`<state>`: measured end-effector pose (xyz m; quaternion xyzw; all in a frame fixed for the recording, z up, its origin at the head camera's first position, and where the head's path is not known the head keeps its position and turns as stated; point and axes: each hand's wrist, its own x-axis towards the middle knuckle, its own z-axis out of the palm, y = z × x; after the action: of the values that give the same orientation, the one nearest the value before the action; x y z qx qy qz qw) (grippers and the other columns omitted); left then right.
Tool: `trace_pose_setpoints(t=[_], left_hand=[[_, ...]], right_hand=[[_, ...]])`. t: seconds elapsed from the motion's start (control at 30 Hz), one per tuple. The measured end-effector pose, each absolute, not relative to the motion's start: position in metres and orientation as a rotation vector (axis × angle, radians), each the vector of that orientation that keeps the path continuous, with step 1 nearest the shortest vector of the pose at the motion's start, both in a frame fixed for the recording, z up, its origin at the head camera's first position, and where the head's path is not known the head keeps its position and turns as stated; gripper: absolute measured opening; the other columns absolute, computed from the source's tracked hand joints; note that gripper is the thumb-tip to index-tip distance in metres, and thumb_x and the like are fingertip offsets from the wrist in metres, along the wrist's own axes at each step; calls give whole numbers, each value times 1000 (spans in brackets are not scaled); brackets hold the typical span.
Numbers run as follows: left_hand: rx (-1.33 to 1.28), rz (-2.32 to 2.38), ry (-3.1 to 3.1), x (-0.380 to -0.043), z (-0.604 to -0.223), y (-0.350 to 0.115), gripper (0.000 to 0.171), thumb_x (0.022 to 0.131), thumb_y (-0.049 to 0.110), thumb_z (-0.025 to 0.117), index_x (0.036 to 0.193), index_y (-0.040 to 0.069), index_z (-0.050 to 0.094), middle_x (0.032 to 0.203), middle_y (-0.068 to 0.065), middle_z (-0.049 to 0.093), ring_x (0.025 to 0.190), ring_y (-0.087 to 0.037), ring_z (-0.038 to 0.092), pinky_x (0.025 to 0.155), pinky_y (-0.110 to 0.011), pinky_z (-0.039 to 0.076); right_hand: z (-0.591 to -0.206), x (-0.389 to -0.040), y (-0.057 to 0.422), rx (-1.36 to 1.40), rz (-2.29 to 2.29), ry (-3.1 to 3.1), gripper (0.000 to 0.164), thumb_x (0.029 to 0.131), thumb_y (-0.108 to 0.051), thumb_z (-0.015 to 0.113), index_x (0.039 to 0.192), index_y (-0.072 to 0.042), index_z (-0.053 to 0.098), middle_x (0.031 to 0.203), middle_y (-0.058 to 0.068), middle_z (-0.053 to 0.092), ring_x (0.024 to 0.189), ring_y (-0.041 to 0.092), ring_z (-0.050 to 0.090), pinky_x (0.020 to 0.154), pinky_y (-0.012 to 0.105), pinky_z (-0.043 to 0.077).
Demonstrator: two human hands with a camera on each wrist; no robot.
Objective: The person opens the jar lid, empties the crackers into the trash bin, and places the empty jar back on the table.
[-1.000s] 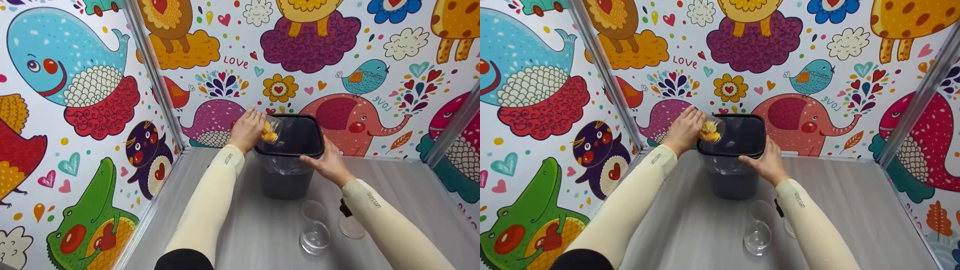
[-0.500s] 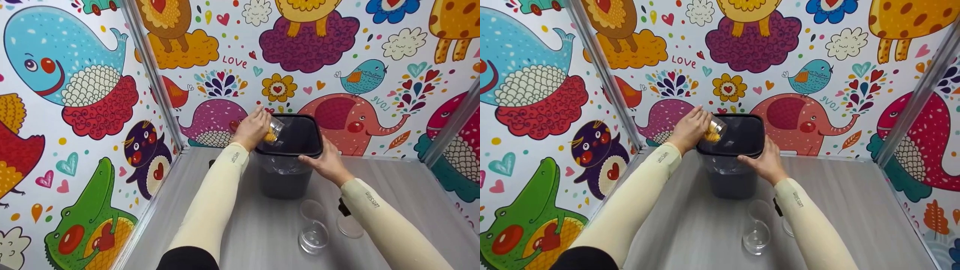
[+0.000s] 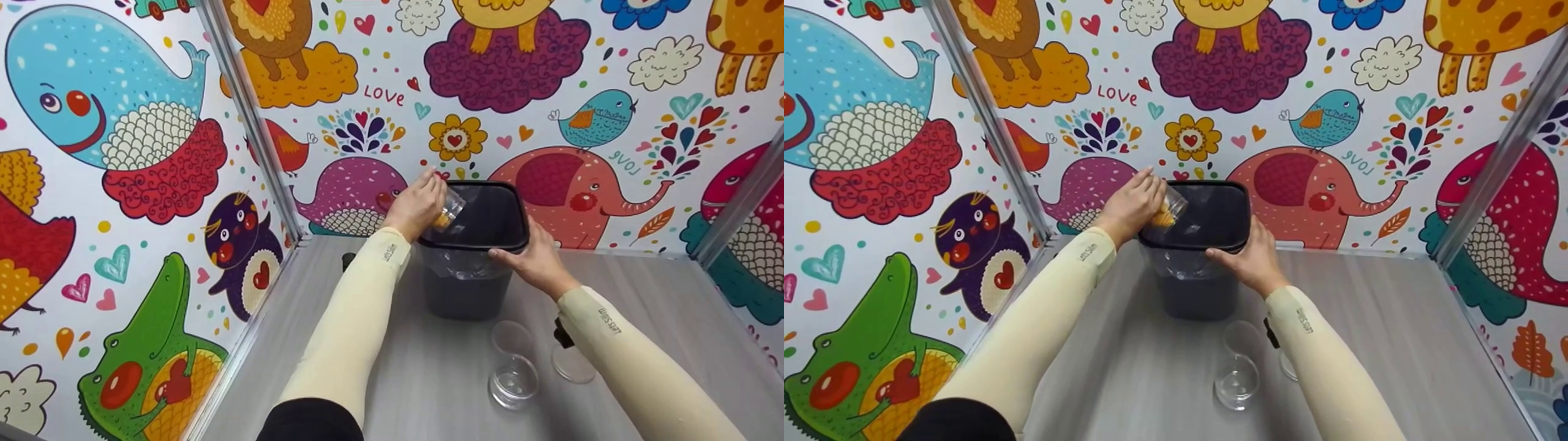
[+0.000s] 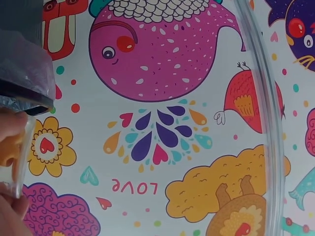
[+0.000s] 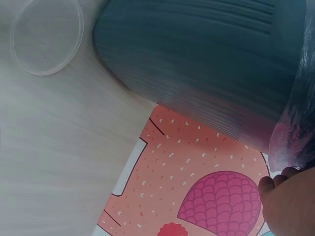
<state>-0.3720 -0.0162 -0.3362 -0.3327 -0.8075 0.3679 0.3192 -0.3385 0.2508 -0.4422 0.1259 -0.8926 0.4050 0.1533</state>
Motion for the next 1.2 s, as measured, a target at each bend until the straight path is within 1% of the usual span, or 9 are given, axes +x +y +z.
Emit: trace_pose_setpoints(t=[0.1, 0.2, 0.43, 0.57, 0.7, 0.93, 1.07, 1.2], left_hand=[[-890, 998, -2127, -372, -335, -13, 42, 99, 1, 36, 138, -8, 50, 134, -22, 58, 128, -31, 52, 120, -42, 11], [-899, 1024, -2119, -373, -335, -10, 42, 100, 1, 35, 139, -8, 50, 136, -22, 57, 131, -31, 50, 120, -43, 9], [-906, 1049, -2069, -373, -337, -4, 43, 101, 3, 32, 138, -7, 51, 137, -20, 57, 131, -29, 51, 120, -43, 9], [-916, 1073, -2057, -373, -337, -1, 44, 101, 4, 32, 139, -7, 51, 138, -19, 57, 131, -29, 51, 120, -42, 11], [-919, 1095, -2062, -372, -335, 0, 44, 101, 5, 32, 140, -6, 49, 140, -19, 55, 133, -29, 49, 120, -42, 8], [-905, 1148, -2031, -370, -330, 3, 45, 102, 6, 31, 143, -6, 46, 144, -18, 51, 136, -28, 44, 120, -41, 9], [-920, 1166, -2022, -369, -330, 3, 46, 102, 4, 30, 144, -7, 44, 145, -19, 50, 137, -29, 44, 120, -43, 6], [-907, 1148, -2015, -370, -332, 2, 46, 101, 4, 30, 143, -8, 44, 144, -21, 50, 136, -30, 45, 120, -42, 9]], right_hand=[[-442, -339, 250, 373, 1166, -2529, 104, 76, -44, 86, 153, 0, 31, 145, 27, 43, 135, 44, 36, 110, 61, 25], [-442, -339, 250, 372, 1182, -2526, 105, 75, -44, 86, 153, -1, 30, 145, 26, 43, 136, 44, 36, 110, 62, 25], [-443, -340, 250, 383, 1183, -2529, 107, 76, -45, 85, 154, 0, 28, 147, 28, 40, 137, 46, 33, 110, 64, 23], [-443, -340, 250, 398, 1184, -2509, 105, 76, -43, 86, 153, 1, 29, 146, 28, 42, 136, 45, 35, 111, 63, 24], [-443, -340, 250, 397, 1194, -2506, 103, 76, -44, 86, 152, 0, 32, 144, 26, 44, 135, 44, 36, 110, 62, 25], [-443, -338, 251, 371, 1199, -2560, 108, 77, -50, 83, 155, -2, 26, 149, 26, 38, 138, 44, 30, 111, 65, 23], [-444, -340, 251, 399, 1196, -2525, 106, 76, -47, 85, 154, -1, 29, 146, 25, 42, 136, 43, 35, 110, 63, 25], [-445, -341, 250, 426, 1196, -2486, 104, 75, -44, 87, 153, -2, 32, 143, 23, 47, 133, 40, 41, 110, 61, 28]])
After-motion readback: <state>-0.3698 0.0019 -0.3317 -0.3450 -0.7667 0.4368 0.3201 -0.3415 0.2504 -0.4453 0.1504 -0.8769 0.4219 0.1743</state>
